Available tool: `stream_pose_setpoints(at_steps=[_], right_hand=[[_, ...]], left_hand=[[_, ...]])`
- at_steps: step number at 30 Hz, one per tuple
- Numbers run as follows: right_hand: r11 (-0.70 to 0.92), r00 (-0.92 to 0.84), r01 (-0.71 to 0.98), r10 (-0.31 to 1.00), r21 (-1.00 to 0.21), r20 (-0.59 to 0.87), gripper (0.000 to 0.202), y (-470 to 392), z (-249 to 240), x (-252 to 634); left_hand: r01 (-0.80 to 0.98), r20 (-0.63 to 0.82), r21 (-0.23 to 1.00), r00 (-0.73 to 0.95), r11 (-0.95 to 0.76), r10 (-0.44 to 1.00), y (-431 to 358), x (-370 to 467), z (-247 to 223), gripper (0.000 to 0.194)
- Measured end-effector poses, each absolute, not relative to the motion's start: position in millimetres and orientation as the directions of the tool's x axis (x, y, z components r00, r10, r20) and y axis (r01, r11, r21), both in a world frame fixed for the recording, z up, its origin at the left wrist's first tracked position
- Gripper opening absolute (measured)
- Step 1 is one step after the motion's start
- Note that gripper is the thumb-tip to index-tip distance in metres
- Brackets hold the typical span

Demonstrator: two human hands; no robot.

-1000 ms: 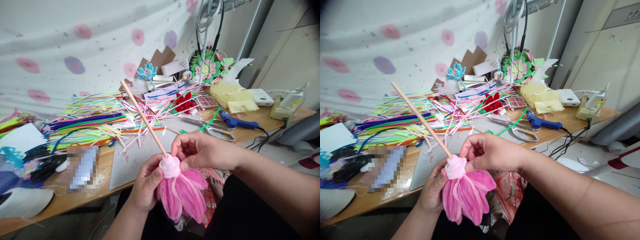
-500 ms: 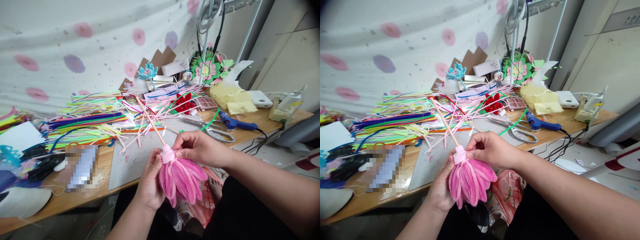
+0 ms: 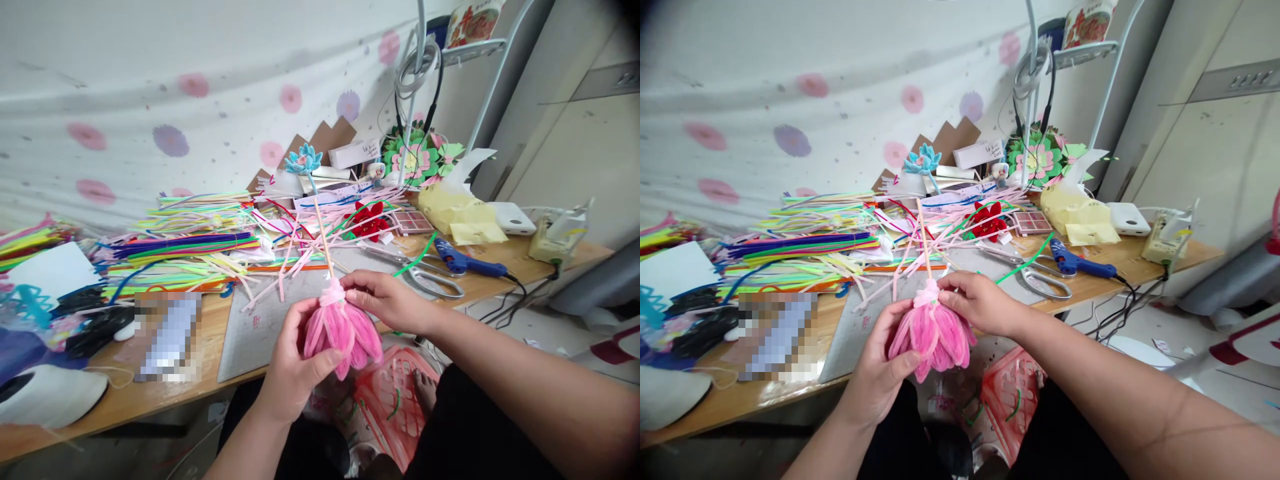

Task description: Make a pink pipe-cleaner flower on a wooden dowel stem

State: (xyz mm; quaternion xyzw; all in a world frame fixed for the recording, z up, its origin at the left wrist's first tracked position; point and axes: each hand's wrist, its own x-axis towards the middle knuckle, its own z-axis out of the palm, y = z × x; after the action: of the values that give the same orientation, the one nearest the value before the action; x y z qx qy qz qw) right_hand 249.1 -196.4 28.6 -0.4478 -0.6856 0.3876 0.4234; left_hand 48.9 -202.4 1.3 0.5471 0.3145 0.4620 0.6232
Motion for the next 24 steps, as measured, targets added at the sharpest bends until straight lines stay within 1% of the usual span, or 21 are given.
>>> stream_pose_setpoints(at_steps=[1,3,4,6,9,12,14,16,18,21,24], right_hand=[[0.295,-0.304,0.252,0.928,-0.922,0.214,0.026,-196.4,28.7,249.5],[0.234,-0.387,0.160,0.909,-0.959,0.157,0.037,-196.5,27.8,246.6],[0.193,-0.388,0.111,0.912,-0.975,0.136,0.041,-196.6,27.0,243.3],[0.131,-0.335,-0.002,0.934,-0.991,0.124,0.041,-196.7,25.4,234.1],[0.132,-0.186,-0.201,0.968,-0.971,0.171,0.034,-196.3,23.5,219.4],[0.157,-0.006,-0.371,0.985,-0.915,0.172,0.032,-195.8,22.8,209.5],[0.163,0.051,-0.438,0.986,-0.884,0.156,0.034,-196.7,24.5,205.2],[0.141,0.031,-0.481,0.989,-0.865,0.144,0.037,-199.2,28.5,201.3],[0.064,-0.047,-0.564,0.993,-0.823,0.110,0.038,-202.8,33.6,197.3],[-0.066,-0.179,-0.703,0.980,-0.708,0.087,0.036,-207.3,37.3,192.3],[-0.095,-0.210,-0.760,0.972,-0.642,0.105,0.032,-208.6,34.0,189.7]], left_hand=[[-0.171,0.137,0.982,0.393,-0.074,0.909,-200.9,45.9,4.6,0.054],[-0.060,0.148,0.989,0.470,-0.136,0.870,-198.3,39.0,12.9,0.058],[-0.028,0.144,0.988,0.500,-0.151,0.854,-197.5,35.7,17.3,0.059],[-0.030,0.150,0.987,0.505,-0.157,0.850,-197.6,30.8,24.7,0.062],[-0.161,0.201,0.976,0.388,-0.149,0.900,-200.6,28.0,27.9,0.065],[-0.325,0.236,0.935,0.276,-0.141,0.932,-203.4,27.8,21.4,0.086],[-0.395,0.262,0.907,0.265,-0.143,0.928,-204.4,27.9,15.7,0.104],[-0.421,0.292,0.893,0.266,-0.161,0.919,-205.6,28.7,12.4,0.112],[-0.418,0.318,0.889,0.262,-0.190,0.911,-207.8,30.8,12.9,0.109],[-0.388,0.356,0.893,0.294,-0.229,0.887,-213.3,36.2,19.3,0.100],[-0.365,0.370,0.897,0.318,-0.247,0.873,-219.4,40.8,26.6,0.095]])
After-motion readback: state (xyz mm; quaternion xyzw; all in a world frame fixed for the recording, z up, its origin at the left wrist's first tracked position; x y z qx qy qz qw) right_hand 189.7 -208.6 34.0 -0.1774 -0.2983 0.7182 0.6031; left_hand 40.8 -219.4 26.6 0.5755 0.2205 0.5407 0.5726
